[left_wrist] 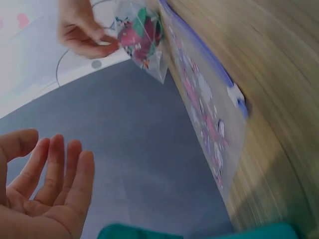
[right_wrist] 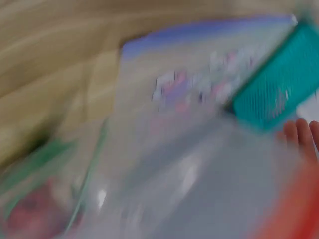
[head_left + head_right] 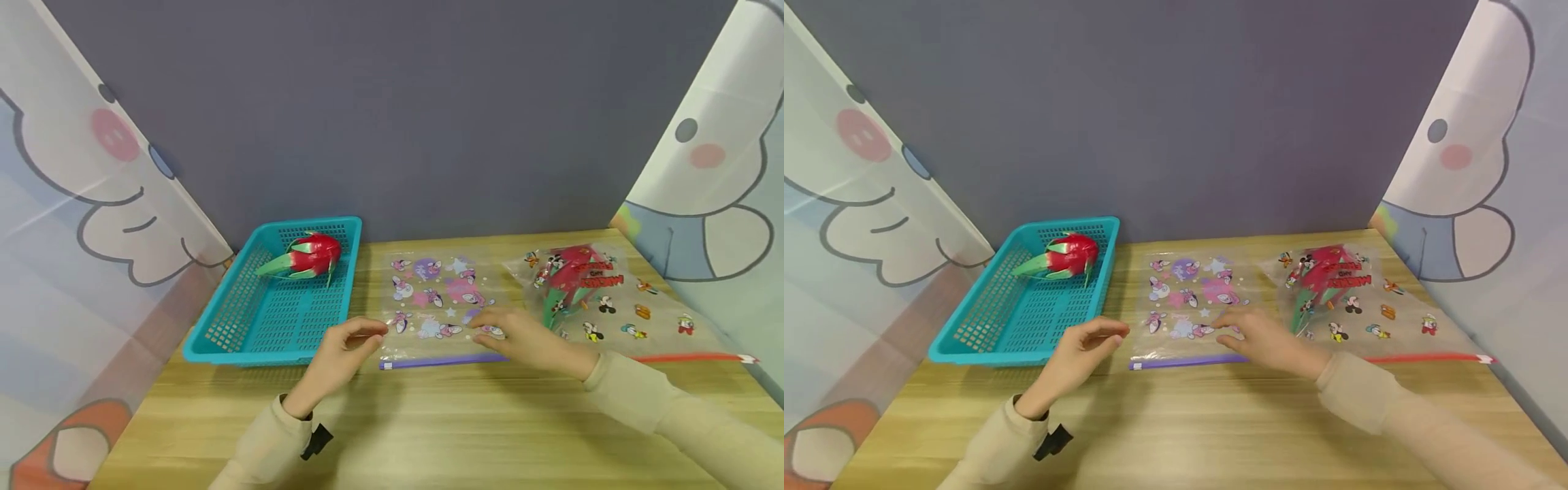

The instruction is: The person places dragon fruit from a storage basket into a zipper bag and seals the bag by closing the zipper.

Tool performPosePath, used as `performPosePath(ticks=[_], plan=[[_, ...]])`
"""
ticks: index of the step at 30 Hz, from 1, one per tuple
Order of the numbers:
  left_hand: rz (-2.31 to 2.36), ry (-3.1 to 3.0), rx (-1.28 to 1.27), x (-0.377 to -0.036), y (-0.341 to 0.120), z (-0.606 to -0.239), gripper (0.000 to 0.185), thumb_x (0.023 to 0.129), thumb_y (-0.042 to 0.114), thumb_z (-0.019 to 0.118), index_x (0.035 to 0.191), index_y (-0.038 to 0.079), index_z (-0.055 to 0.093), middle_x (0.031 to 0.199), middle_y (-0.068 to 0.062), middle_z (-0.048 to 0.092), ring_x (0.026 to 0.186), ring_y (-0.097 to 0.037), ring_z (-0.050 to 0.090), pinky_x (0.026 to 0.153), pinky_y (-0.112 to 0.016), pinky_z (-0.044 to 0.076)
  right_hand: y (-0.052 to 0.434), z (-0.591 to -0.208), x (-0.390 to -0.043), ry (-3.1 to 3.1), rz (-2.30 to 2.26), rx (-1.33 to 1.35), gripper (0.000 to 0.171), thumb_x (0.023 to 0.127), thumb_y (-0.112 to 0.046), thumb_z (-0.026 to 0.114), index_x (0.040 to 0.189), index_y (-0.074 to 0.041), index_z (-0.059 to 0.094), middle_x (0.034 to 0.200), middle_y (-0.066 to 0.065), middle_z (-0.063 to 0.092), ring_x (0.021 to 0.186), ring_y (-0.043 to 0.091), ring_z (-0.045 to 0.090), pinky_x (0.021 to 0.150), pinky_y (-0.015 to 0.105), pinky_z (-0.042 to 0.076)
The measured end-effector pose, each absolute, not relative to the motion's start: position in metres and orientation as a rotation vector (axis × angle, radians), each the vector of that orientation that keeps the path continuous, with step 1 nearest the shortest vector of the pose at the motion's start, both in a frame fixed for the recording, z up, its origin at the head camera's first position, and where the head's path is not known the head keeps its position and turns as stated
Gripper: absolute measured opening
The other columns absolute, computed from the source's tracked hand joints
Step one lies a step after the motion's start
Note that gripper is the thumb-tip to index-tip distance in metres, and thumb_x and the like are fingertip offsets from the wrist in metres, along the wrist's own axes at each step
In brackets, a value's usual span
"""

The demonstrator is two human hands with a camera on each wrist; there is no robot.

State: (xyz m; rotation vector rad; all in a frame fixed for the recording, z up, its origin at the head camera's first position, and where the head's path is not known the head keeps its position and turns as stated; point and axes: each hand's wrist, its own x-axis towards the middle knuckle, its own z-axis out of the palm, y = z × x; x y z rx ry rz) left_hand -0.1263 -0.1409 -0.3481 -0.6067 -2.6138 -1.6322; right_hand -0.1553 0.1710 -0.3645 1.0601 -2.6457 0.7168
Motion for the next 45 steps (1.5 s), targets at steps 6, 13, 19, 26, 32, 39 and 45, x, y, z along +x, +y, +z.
performPosePath(ticks=[6, 13, 19, 26, 32, 39, 45], plan=[[-1.644, -2.644, -0.581, -0.124, -0.148, -0.347, 0.019, 0.090, 0.015, 0.059, 0.107, 0.011, 0.065, 0.106, -0.009, 0.066, 0.098, -0.027, 0.063, 0.080, -0.022, 0.052, 0.152, -0.396, -0.159, -2.764, 0.711, 1.096, 0.022, 0.081, -0.015, 0.068, 0.102, -0.006, 0.068, 0.098, 0.001, 0.067, 0.091, 0.019, 0.064, 0.079, 0.034, 0.053], [-1.624, -2.698, -0.564, -0.122, -0.150, -0.351, 0.019, 0.090, 0.017, 0.059, 0.108, 0.012, 0.065, 0.109, -0.011, 0.064, 0.098, -0.023, 0.064, 0.078, -0.020, 0.052, 0.145, -0.413, -0.159, -2.818, 0.664, 1.109, 0.023, 0.077, -0.015, 0.072, 0.098, -0.005, 0.068, 0.095, 0.002, 0.066, 0.090, 0.020, 0.063, 0.081, 0.036, 0.052], [-1.690, -2.694, -0.603, -0.123, -0.145, -0.355, 0.019, 0.090, 0.014, 0.059, 0.107, 0.009, 0.065, 0.108, -0.015, 0.064, 0.100, -0.030, 0.062, 0.080, -0.021, 0.052, 0.144, -0.417, -0.165, -2.796, 0.637, 1.114, 0.022, 0.075, -0.014, 0.074, 0.094, -0.006, 0.069, 0.092, 0.000, 0.065, 0.087, 0.018, 0.062, 0.078, 0.034, 0.052], [-1.721, -2.709, -0.646, -0.124, -0.142, -0.361, 0.020, 0.090, 0.013, 0.058, 0.108, 0.005, 0.064, 0.109, -0.020, 0.063, 0.101, -0.033, 0.061, 0.081, -0.020, 0.050, 0.145, -0.420, -0.168, -2.799, 0.721, 1.095, 0.017, 0.076, -0.014, 0.073, 0.091, -0.007, 0.070, 0.088, -0.002, 0.064, 0.083, 0.016, 0.062, 0.076, 0.032, 0.052], [-1.723, -2.721, -0.642, -0.124, -0.143, -0.363, 0.021, 0.090, 0.014, 0.058, 0.108, 0.005, 0.064, 0.109, -0.019, 0.063, 0.101, -0.031, 0.061, 0.081, -0.019, 0.050, 0.143, -0.422, -0.172, -2.792, 0.837, 1.086, 0.010, 0.077, -0.011, 0.072, 0.085, -0.007, 0.071, 0.082, -0.002, 0.065, 0.077, 0.014, 0.061, 0.071, 0.028, 0.052], [-1.719, -2.721, -0.655, -0.124, -0.142, -0.366, 0.021, 0.090, 0.014, 0.058, 0.108, 0.005, 0.065, 0.108, -0.018, 0.063, 0.099, -0.029, 0.062, 0.081, -0.018, 0.050, 0.141, -0.422, -0.178, -2.824, 0.906, 1.015, 0.004, 0.079, -0.008, 0.069, 0.081, -0.006, 0.073, 0.078, -0.002, 0.067, 0.072, 0.011, 0.061, 0.065, 0.021, 0.050], [-1.708, -2.721, -0.652, -0.122, -0.141, -0.371, 0.019, 0.090, 0.013, 0.059, 0.106, 0.006, 0.065, 0.106, -0.018, 0.064, 0.095, -0.024, 0.064, 0.081, -0.020, 0.051, 0.139, -0.420, -0.178, -2.826, 0.906, 0.993, 0.004, 0.077, -0.006, 0.070, 0.080, -0.005, 0.073, 0.078, 0.001, 0.070, 0.074, 0.017, 0.065, 0.067, 0.026, 0.053]])
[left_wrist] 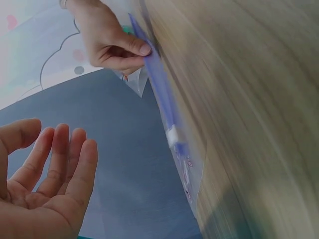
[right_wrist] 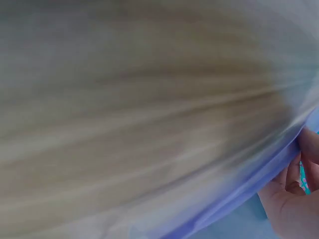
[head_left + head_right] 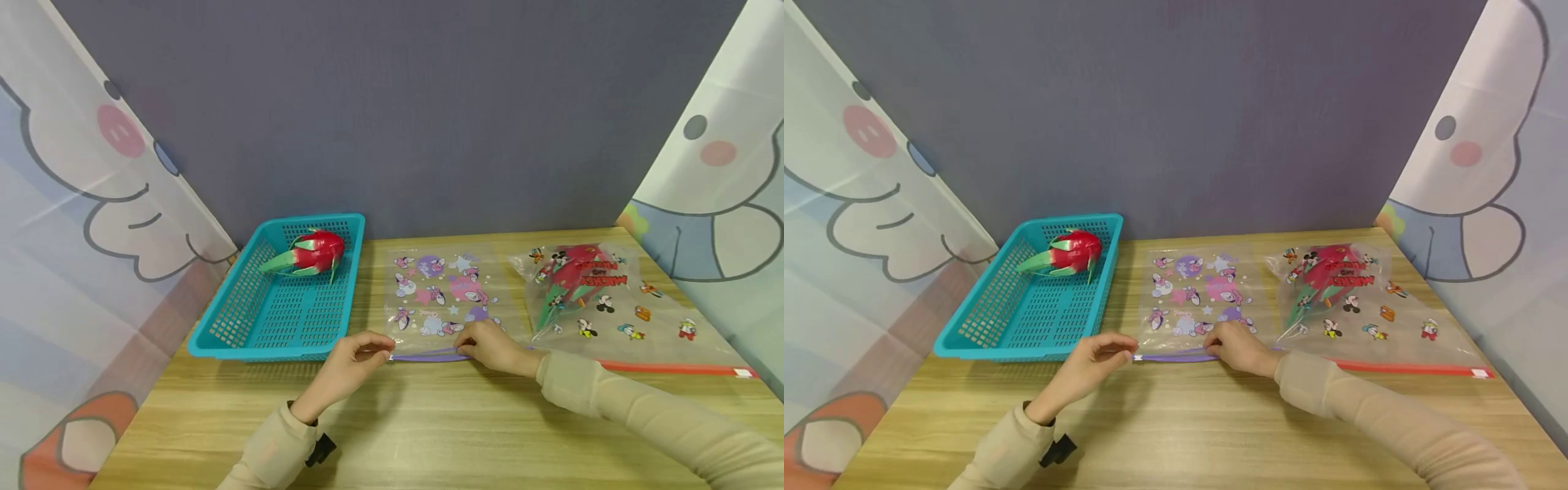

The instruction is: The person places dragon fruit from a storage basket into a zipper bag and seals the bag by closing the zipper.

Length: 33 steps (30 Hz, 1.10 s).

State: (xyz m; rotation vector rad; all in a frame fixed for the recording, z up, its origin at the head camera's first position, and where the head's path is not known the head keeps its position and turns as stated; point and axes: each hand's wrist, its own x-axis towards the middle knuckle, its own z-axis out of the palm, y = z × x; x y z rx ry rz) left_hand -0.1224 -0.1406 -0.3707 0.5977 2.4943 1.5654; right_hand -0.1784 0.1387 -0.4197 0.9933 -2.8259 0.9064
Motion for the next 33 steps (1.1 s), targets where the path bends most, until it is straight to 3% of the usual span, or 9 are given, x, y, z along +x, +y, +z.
performPosePath(ticks=[4, 10, 18, 24, 29, 33], plan=[[1.581, 2.475, 0.590, -0.121, -0.138, -0.373, 0.020, 0.089, 0.012, 0.059, 0.106, 0.003, 0.065, 0.107, -0.019, 0.064, 0.099, -0.030, 0.063, 0.083, -0.021, 0.051, 0.136, -0.412, -0.177, -2.835, 0.975, 0.936, 0.007, 0.077, -0.002, 0.069, 0.083, -0.002, 0.072, 0.079, 0.005, 0.069, 0.072, 0.016, 0.064, 0.065, 0.024, 0.053], [1.664, 2.560, 0.512, -0.124, -0.127, -0.371, 0.016, 0.089, 0.011, 0.059, 0.103, 0.010, 0.067, 0.105, -0.010, 0.066, 0.097, -0.022, 0.064, 0.080, -0.022, 0.052, 0.130, -0.395, -0.174, -2.776, 1.119, 0.781, 0.009, 0.078, -0.001, 0.068, 0.086, -0.001, 0.072, 0.079, 0.005, 0.068, 0.066, 0.008, 0.058, 0.059, 0.018, 0.049], [1.907, 2.634, 0.376, -0.141, -0.111, -0.363, 0.015, 0.087, 0.007, 0.061, 0.100, 0.006, 0.067, 0.102, -0.013, 0.067, 0.096, -0.021, 0.064, 0.082, -0.028, 0.053, 0.128, -0.378, -0.176, -2.703, 1.399, 0.598, 0.009, 0.080, -0.004, 0.067, 0.087, -0.001, 0.072, 0.081, 0.008, 0.068, 0.068, 0.010, 0.057, 0.058, 0.020, 0.049], [1.908, 2.649, 0.309, -0.171, -0.095, -0.356, 0.023, 0.087, 0.012, 0.061, 0.107, 0.001, 0.064, 0.105, -0.015, 0.065, 0.094, -0.024, 0.064, 0.080, -0.033, 0.052, 0.126, -0.366, -0.174, -2.650, 1.638, 0.400, 0.014, 0.082, -0.006, 0.066, 0.093, 0.002, 0.071, 0.091, 0.015, 0.068, 0.072, 0.010, 0.061, 0.060, 0.019, 0.051], [1.913, 2.606, 0.230, -0.187, -0.084, -0.350, 0.026, 0.086, 0.019, 0.063, 0.110, 0.007, 0.063, 0.107, -0.009, 0.064, 0.097, -0.023, 0.062, 0.078, -0.034, 0.052, 0.122, -0.358, -0.170, -2.652, 1.648, 0.301, 0.016, 0.082, -0.009, 0.067, 0.095, -0.002, 0.072, 0.096, 0.014, 0.069, 0.077, 0.012, 0.062, 0.064, 0.020, 0.051], [1.911, 2.607, 0.163, -0.193, -0.077, -0.346, 0.030, 0.081, 0.029, 0.069, 0.104, 0.010, 0.065, 0.102, -0.005, 0.065, 0.093, -0.019, 0.062, 0.075, -0.031, 0.052, 0.119, -0.353, -0.168, -2.657, 1.619, 0.323, 0.014, 0.082, -0.007, 0.066, 0.094, -0.002, 0.072, 0.094, 0.014, 0.070, 0.078, 0.015, 0.064, 0.065, 0.021, 0.051]])
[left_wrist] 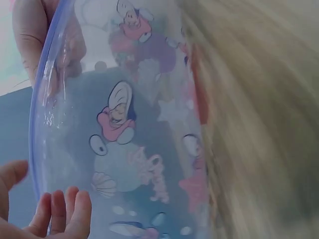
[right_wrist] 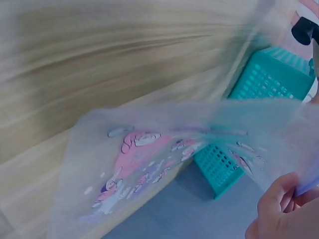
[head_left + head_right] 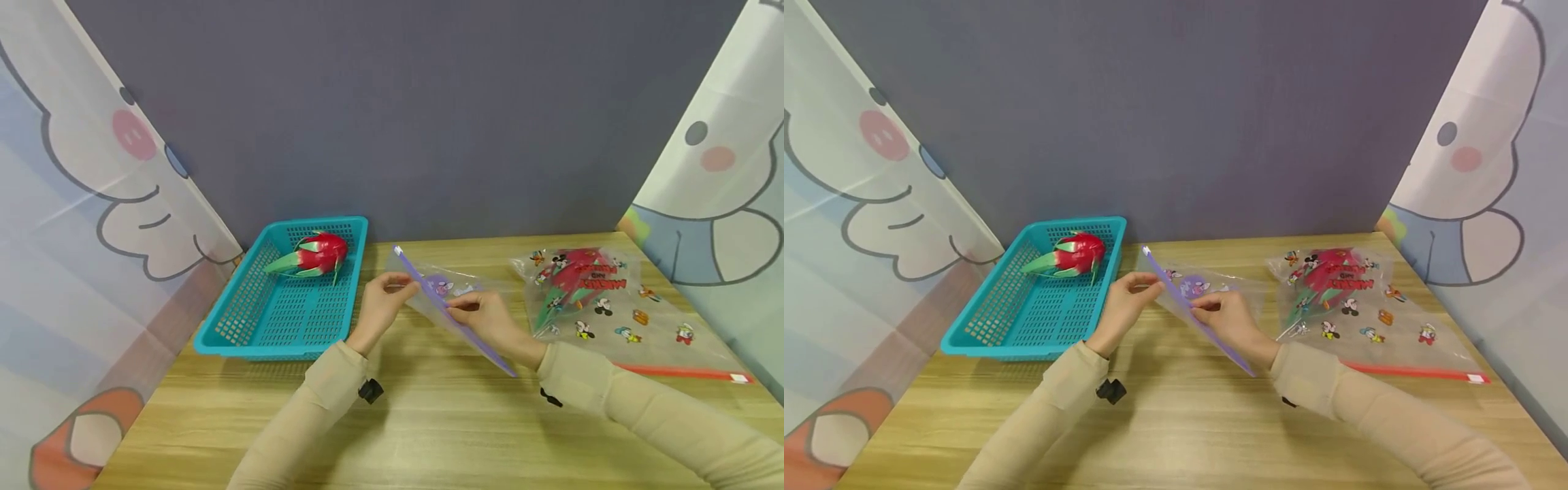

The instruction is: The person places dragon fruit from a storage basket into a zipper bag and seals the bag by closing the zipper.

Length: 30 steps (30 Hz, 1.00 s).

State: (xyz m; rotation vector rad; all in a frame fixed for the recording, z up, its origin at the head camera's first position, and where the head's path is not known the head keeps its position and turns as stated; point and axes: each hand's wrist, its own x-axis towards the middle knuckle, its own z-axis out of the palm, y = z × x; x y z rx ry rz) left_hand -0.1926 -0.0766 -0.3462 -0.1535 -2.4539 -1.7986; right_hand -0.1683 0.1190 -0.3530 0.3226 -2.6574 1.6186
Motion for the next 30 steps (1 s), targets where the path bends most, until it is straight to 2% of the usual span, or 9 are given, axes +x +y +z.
performPosePath(ticks=[3, 7, 12, 17, 21, 25, 30], plan=[[-1.792, -2.459, -0.124, -0.197, -0.071, -0.345, 0.034, 0.076, 0.036, 0.073, 0.096, 0.010, 0.065, 0.095, -0.004, 0.065, 0.088, -0.016, 0.060, 0.069, -0.029, 0.050, 0.118, -0.351, -0.168, -2.656, 1.582, 0.346, 0.013, 0.082, -0.005, 0.066, 0.094, -0.001, 0.072, 0.092, 0.014, 0.070, 0.079, 0.016, 0.064, 0.065, 0.021, 0.051], [-1.806, -2.472, -0.090, -0.202, -0.067, -0.344, 0.033, 0.074, 0.035, 0.075, 0.091, 0.010, 0.062, 0.091, -0.003, 0.063, 0.085, -0.016, 0.057, 0.067, -0.026, 0.048, 0.117, -0.348, -0.168, -2.638, 1.522, 0.397, 0.013, 0.082, -0.004, 0.066, 0.092, -0.001, 0.072, 0.091, 0.013, 0.070, 0.077, 0.016, 0.063, 0.063, 0.020, 0.049], [-1.904, -2.447, -0.063, -0.205, -0.067, -0.347, 0.030, 0.077, 0.024, 0.073, 0.097, 0.004, 0.062, 0.094, -0.008, 0.064, 0.083, -0.015, 0.059, 0.072, -0.027, 0.051, 0.117, -0.345, -0.170, -2.630, 1.456, 0.443, 0.011, 0.080, -0.003, 0.067, 0.090, -0.002, 0.073, 0.088, 0.012, 0.069, 0.075, 0.014, 0.060, 0.062, 0.019, 0.048], [-2.138, -2.333, -0.019, -0.204, -0.065, -0.345, 0.026, 0.081, 0.006, 0.065, 0.104, -0.005, 0.060, 0.094, -0.014, 0.064, 0.075, -0.012, 0.063, 0.075, -0.027, 0.055, 0.120, -0.342, -0.173, -2.672, 1.458, 0.466, 0.013, 0.082, -0.004, 0.066, 0.092, 0.001, 0.071, 0.085, 0.012, 0.069, 0.070, 0.012, 0.059, 0.057, 0.020, 0.048], [-2.226, -2.219, 0.022, -0.205, -0.064, -0.343, 0.021, 0.082, -0.001, 0.061, 0.102, -0.007, 0.058, 0.087, -0.011, 0.061, 0.070, -0.012, 0.062, 0.073, -0.027, 0.055, 0.129, -0.332, -0.182, -2.749, 1.343, 0.539, 0.017, 0.081, -0.004, 0.067, 0.096, 0.003, 0.070, 0.085, 0.014, 0.069, 0.071, 0.016, 0.062, 0.058, 0.024, 0.051], [-2.195, -2.164, 0.007, -0.205, -0.063, -0.346, 0.014, 0.083, 0.000, 0.061, 0.095, -0.005, 0.058, 0.079, -0.006, 0.058, 0.066, -0.012, 0.061, 0.069, -0.027, 0.056, 0.142, -0.314, -0.195, -2.862, 1.031, 0.612, 0.017, 0.080, -0.005, 0.068, 0.095, 0.003, 0.070, 0.086, 0.014, 0.069, 0.075, 0.021, 0.064, 0.063, 0.030, 0.053], [-2.125, -2.188, -0.021, -0.201, -0.062, -0.351, 0.007, 0.082, 0.002, 0.063, 0.083, 0.000, 0.057, 0.073, -0.002, 0.057, 0.062, -0.012, 0.061, 0.065, -0.027, 0.056, 0.156, -0.292, -0.210, -2.873, 0.650, 0.666, 0.011, 0.086, -0.006, 0.062, 0.090, 0.001, 0.069, 0.082, 0.014, 0.069, 0.071, 0.023, 0.064, 0.067, 0.040, 0.052]])
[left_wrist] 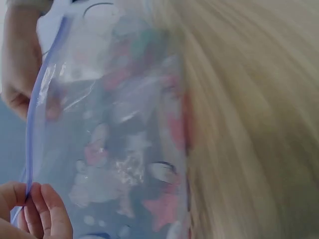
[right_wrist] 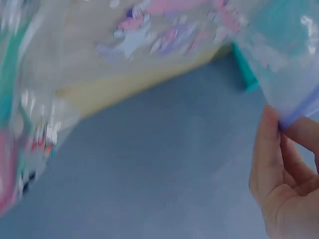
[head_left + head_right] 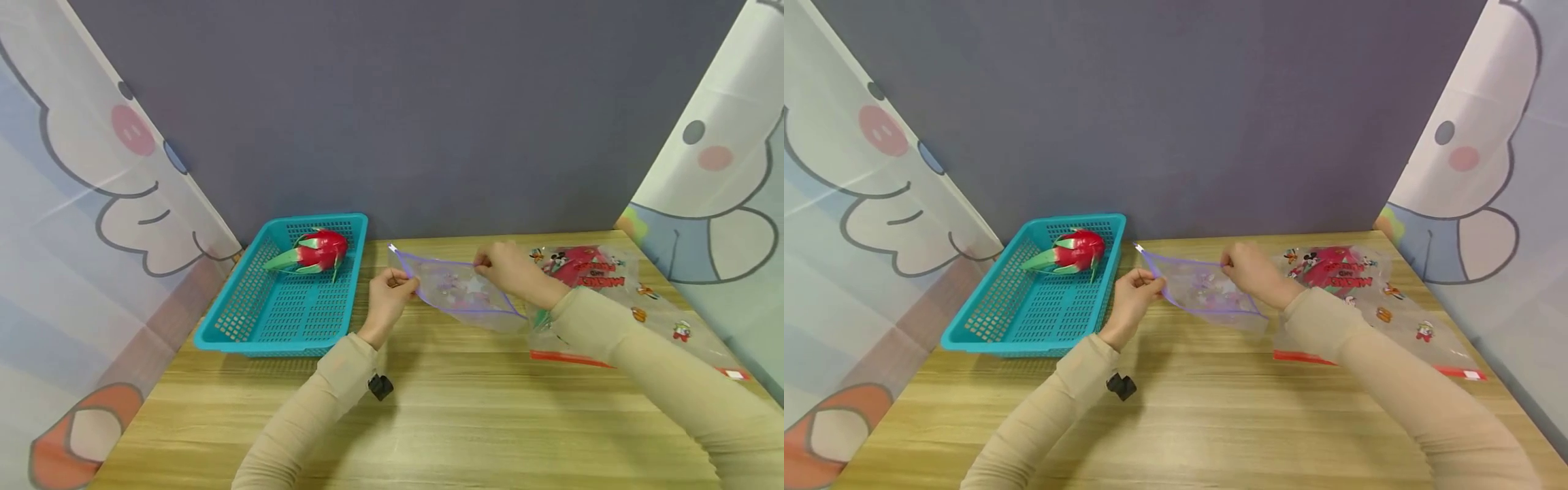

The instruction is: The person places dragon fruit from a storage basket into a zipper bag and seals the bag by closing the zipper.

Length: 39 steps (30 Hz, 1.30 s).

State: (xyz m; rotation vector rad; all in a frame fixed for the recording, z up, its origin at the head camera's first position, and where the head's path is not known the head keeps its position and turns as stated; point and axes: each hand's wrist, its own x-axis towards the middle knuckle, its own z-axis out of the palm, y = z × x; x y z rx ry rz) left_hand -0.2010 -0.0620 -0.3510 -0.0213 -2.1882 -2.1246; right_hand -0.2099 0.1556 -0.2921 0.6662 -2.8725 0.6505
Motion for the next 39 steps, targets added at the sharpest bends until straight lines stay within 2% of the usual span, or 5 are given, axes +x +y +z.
performPosePath(ticks=[6, 17, 24, 34, 39], plan=[[-1.999, -2.261, -0.065, -0.196, -0.064, -0.357, 0.007, 0.080, 0.001, 0.065, 0.083, -0.003, 0.060, 0.072, -0.005, 0.060, 0.063, -0.017, 0.063, 0.063, -0.028, 0.055, 0.173, -0.272, -0.225, -2.738, 0.634, 0.572, 0.012, 0.087, -0.008, 0.061, 0.091, 0.001, 0.069, 0.083, 0.017, 0.069, 0.072, 0.030, 0.063, 0.068, 0.049, 0.047], [-1.787, -2.338, -0.078, -0.196, -0.076, -0.367, 0.006, 0.078, 0.004, 0.064, 0.083, -0.001, 0.065, 0.078, -0.012, 0.065, 0.064, -0.010, 0.057, 0.057, -0.023, 0.047, 0.202, -0.250, -0.238, -2.747, 0.840, 0.405, 0.013, 0.082, -0.011, 0.067, 0.092, -0.004, 0.073, 0.090, 0.016, 0.070, 0.080, 0.031, 0.064, 0.064, 0.036, 0.048], [-1.747, -2.339, -0.025, -0.198, -0.084, -0.373, 0.009, 0.078, 0.004, 0.065, 0.085, -0.001, 0.067, 0.078, -0.012, 0.065, 0.064, -0.008, 0.056, 0.056, -0.022, 0.045, 0.198, -0.252, -0.244, -2.746, 0.718, 0.495, 0.015, 0.084, -0.013, 0.066, 0.091, -0.002, 0.072, 0.085, 0.017, 0.070, 0.071, 0.029, 0.063, 0.071, 0.046, 0.043], [-1.884, -2.346, 0.077, -0.198, -0.085, -0.379, 0.012, 0.079, 0.006, 0.066, 0.089, 0.001, 0.064, 0.084, -0.008, 0.063, 0.076, -0.014, 0.062, 0.068, -0.026, 0.052, 0.194, -0.267, -0.240, -2.848, 0.959, 0.374, 0.024, 0.086, -0.023, 0.064, 0.098, -0.003, 0.071, 0.089, 0.016, 0.070, 0.066, 0.016, 0.067, 0.053, 0.028, 0.050], [-1.993, -2.310, 0.057, -0.200, -0.082, -0.378, 0.016, 0.080, 0.005, 0.066, 0.094, -0.002, 0.062, 0.087, -0.009, 0.061, 0.074, -0.012, 0.062, 0.072, -0.028, 0.055, 0.183, -0.273, -0.237, -2.820, 0.914, 0.424, 0.022, 0.086, -0.024, 0.065, 0.095, -0.006, 0.073, 0.080, 0.012, 0.071, 0.057, 0.014, 0.060, 0.049, 0.028, 0.042]])
